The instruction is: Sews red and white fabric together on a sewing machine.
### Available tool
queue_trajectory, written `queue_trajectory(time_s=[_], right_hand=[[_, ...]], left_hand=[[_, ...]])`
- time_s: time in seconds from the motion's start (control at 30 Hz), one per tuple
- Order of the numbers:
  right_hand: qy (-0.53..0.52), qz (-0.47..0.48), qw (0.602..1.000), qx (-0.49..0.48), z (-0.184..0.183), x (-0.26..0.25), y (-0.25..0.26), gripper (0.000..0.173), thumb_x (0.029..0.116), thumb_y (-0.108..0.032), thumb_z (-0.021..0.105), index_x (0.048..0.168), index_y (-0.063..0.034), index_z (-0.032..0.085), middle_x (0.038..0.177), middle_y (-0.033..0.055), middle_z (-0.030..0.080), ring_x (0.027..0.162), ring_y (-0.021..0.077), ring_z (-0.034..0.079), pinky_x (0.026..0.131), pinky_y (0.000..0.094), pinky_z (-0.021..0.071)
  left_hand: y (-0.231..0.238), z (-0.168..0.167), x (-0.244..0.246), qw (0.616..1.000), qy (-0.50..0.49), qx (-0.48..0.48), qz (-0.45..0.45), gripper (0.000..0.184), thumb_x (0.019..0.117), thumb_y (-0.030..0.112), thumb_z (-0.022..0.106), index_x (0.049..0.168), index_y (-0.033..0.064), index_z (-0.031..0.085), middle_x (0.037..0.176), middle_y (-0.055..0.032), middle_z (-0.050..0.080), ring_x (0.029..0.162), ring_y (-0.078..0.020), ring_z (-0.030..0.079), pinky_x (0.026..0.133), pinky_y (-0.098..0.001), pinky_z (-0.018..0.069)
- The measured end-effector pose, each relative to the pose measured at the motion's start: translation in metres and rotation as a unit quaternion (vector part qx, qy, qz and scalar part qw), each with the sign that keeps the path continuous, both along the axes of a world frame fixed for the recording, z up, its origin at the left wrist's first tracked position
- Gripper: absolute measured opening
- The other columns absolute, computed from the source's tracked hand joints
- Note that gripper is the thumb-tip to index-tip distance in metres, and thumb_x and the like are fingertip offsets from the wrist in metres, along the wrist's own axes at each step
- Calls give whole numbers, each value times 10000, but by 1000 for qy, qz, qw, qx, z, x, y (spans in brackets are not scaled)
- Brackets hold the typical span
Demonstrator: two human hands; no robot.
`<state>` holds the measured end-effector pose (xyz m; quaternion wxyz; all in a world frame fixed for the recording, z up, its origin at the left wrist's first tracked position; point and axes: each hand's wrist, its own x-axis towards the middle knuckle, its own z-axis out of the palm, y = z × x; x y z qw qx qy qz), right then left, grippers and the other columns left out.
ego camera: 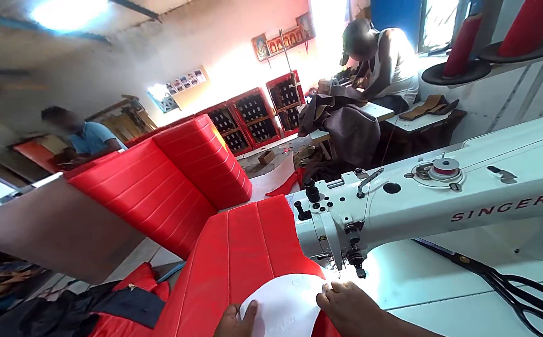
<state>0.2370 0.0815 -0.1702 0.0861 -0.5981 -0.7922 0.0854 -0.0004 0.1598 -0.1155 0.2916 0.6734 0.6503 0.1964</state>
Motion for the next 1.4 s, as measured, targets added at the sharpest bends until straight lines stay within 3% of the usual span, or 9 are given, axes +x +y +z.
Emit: queue_trajectory(time_s=[0.1, 0.27, 0.67, 0.8, 0.87, 0.93, 1.07, 1.13, 1.4], right_hand=[[6, -13, 998, -64, 10, -8, 1, 228, 1007, 47, 429, 1158, 62, 600, 1084, 265, 675, 1060, 415, 665, 832, 502, 535], [39, -60, 995, -68, 14, -22, -1, 242, 1007, 28, 432, 1165, 65, 612, 1070, 277, 677, 1025, 422, 681, 811, 503, 551], [20, -95, 994, 57, -3, -31, -6, 188, 945, 47, 519, 1054, 33, 672, 1016, 241, 707, 890, 361, 723, 693, 442, 569], [11, -93, 991, 93, -8, -30, -5, 164, 929, 42, 543, 1013, 25, 683, 995, 234, 711, 838, 342, 727, 665, 425, 573], [3, -91, 991, 94, -8, -31, -5, 166, 926, 46, 544, 1012, 26, 685, 980, 229, 710, 839, 338, 726, 664, 419, 574], [-4, -93, 991, 99, -8, -32, -5, 166, 920, 46, 549, 1009, 22, 688, 973, 226, 715, 852, 335, 732, 670, 416, 576], [-20, -89, 989, 115, -10, -33, -7, 166, 919, 38, 558, 1014, 15, 692, 995, 232, 718, 859, 334, 733, 666, 406, 570], [-37, -89, 989, 113, -10, -34, -10, 173, 914, 43, 559, 1018, 10, 693, 1035, 244, 718, 868, 336, 735, 660, 399, 566], [-48, -96, 988, 108, -13, -35, -13, 190, 931, 25, 553, 1038, -29, 700, 1152, 251, 709, 840, 323, 739, 618, 385, 552]], left_hand=[[19, 40, 27, 989, 143, 21, -44, 570, 913, 463, 734, 1160, -41, 634, 1027, -243, 692, 1008, -415, 671, 881, -635, 508], [40, 88, 89, 902, 406, 38, -145, 418, 1046, 430, 540, 1211, 57, 630, 1158, -185, 694, 1128, -361, 668, 912, -560, 514], [87, -5, 112, 913, 368, 38, -171, 452, 1033, 50, 449, 1483, 81, 483, 1507, -167, 499, 1306, -353, 574, 1026, -530, 499], [82, -27, 105, 856, 304, 311, -281, 314, 889, -82, 593, 1107, 60, 768, 1190, -187, 709, 1124, -390, 661, 916, -577, 492], [76, -21, 111, 856, 362, 224, -292, 268, 956, -1, 547, 1115, 51, 756, 1127, -154, 728, 1114, -329, 667, 973, -529, 467], [69, -1, 123, 867, 411, 43, -280, 413, 1072, 229, 418, 1404, 54, 594, 1333, -149, 663, 1269, -306, 602, 1112, -522, 372], [49, -1, 131, 874, 396, -74, -271, 764, 1035, 623, 366, 1657, 219, 180, 1634, -235, 323, 1468, -495, 340, 1154, -716, 206], [39, -12, 132, 884, 392, -59, -248, 804, 990, 687, 412, 1656, 312, 162, 1667, -247, 225, 1497, -544, 230, 1131, -782, 132], [37, -25, 126, 898, 377, -8, -225, 747, 988, 678, 419, 1626, 310, 293, 1669, -172, 280, 1522, -479, 232, 1157, -748, 104]])
